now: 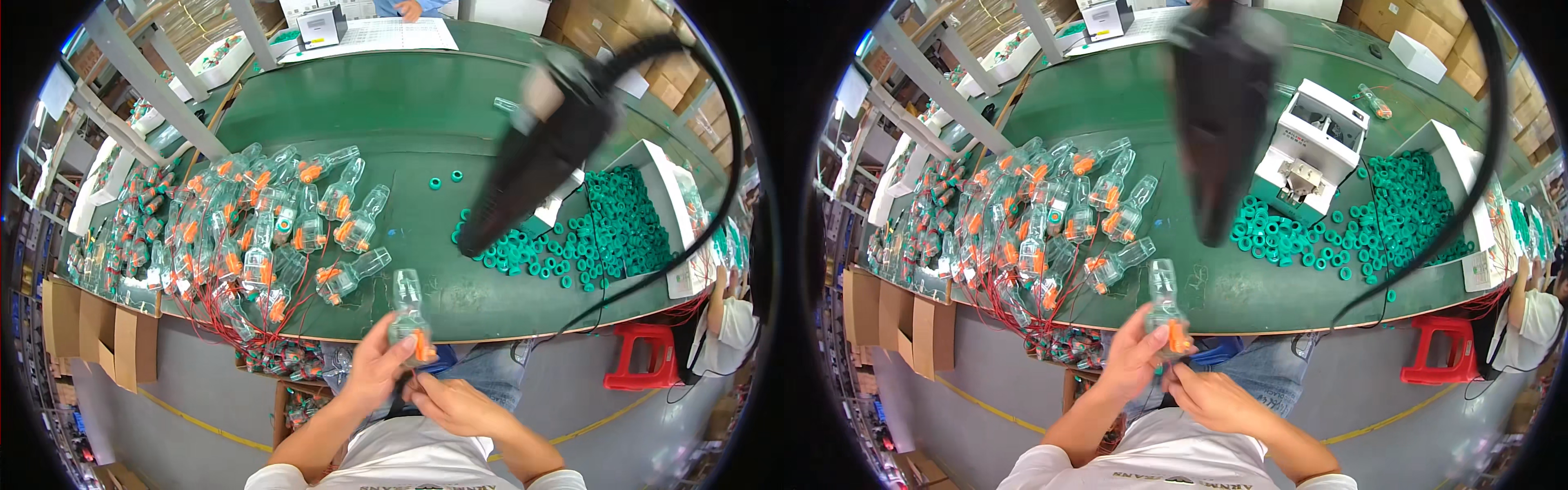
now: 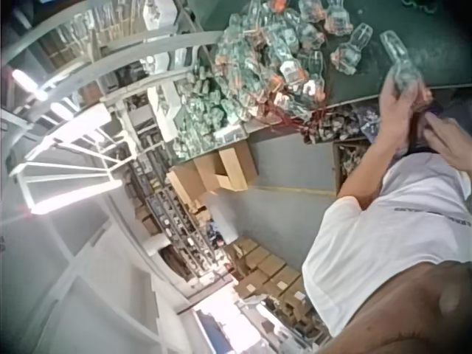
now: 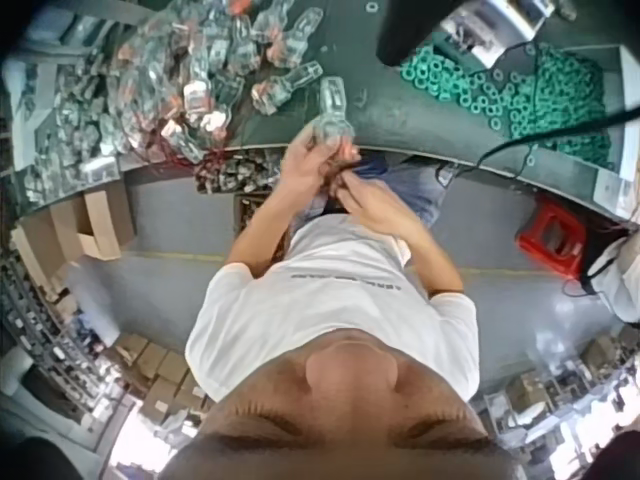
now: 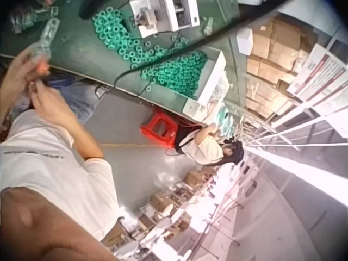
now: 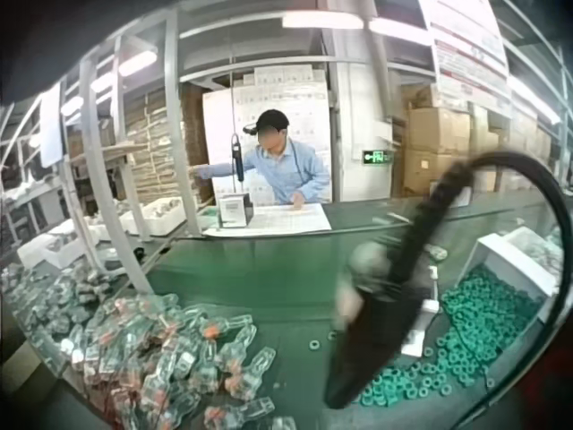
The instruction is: Assembling electronic components by attaching plastic rings and using an electric screwdriver.
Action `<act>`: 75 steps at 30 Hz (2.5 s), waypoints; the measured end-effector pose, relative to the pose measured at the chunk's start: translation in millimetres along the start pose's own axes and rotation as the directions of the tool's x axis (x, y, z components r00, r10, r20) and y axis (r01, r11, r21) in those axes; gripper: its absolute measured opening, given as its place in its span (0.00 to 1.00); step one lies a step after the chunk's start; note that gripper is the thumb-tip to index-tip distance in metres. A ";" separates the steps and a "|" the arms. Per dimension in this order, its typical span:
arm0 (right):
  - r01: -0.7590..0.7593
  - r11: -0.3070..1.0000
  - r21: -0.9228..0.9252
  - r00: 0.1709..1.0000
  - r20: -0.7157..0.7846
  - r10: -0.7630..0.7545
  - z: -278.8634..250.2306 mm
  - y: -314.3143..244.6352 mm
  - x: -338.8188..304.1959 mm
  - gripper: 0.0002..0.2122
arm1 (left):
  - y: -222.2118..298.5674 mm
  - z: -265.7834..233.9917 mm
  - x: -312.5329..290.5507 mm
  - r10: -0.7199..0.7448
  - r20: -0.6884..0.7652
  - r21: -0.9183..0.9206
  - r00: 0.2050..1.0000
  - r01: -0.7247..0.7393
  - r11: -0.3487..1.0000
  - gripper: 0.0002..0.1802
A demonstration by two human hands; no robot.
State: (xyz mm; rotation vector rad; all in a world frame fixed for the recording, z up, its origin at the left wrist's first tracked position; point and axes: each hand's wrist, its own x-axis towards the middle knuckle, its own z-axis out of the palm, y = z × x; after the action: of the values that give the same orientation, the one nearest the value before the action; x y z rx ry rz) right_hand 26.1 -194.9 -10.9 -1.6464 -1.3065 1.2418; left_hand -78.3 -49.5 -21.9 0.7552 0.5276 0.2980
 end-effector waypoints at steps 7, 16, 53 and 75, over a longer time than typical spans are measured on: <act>0.301 0.925 -0.232 0.900 -0.252 -0.356 -66.7 -26.4 -2.1 0.04 | 44.3 -20.9 -29.3 0.104 0.294 0.898 0.950 -0.312 0.310 0.32; 0.277 0.941 -0.193 0.961 0.059 -0.270 -0.1 -17.1 -5.4 0.05 | 58.1 -14.6 -26.5 0.385 0.293 0.759 0.875 -0.458 0.463 0.18; 0.354 0.841 -0.409 0.935 0.131 -0.330 -4.6 -21.0 -1.2 0.04 | 78.6 -38.7 -34.7 0.146 0.256 0.732 0.956 -0.290 0.616 0.16; 0.230 0.924 -0.305 0.950 -0.137 -0.281 -37.9 -23.1 6.8 0.04 | 37.6 -9.1 9.6 0.121 0.007 0.296 0.993 -0.117 0.948 0.29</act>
State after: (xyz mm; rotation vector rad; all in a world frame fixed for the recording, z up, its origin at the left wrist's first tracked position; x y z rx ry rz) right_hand 55.2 -180.7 20.1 -1.6703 -1.5839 0.7579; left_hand -78.0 -14.0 -3.9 1.0795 0.5445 0.3395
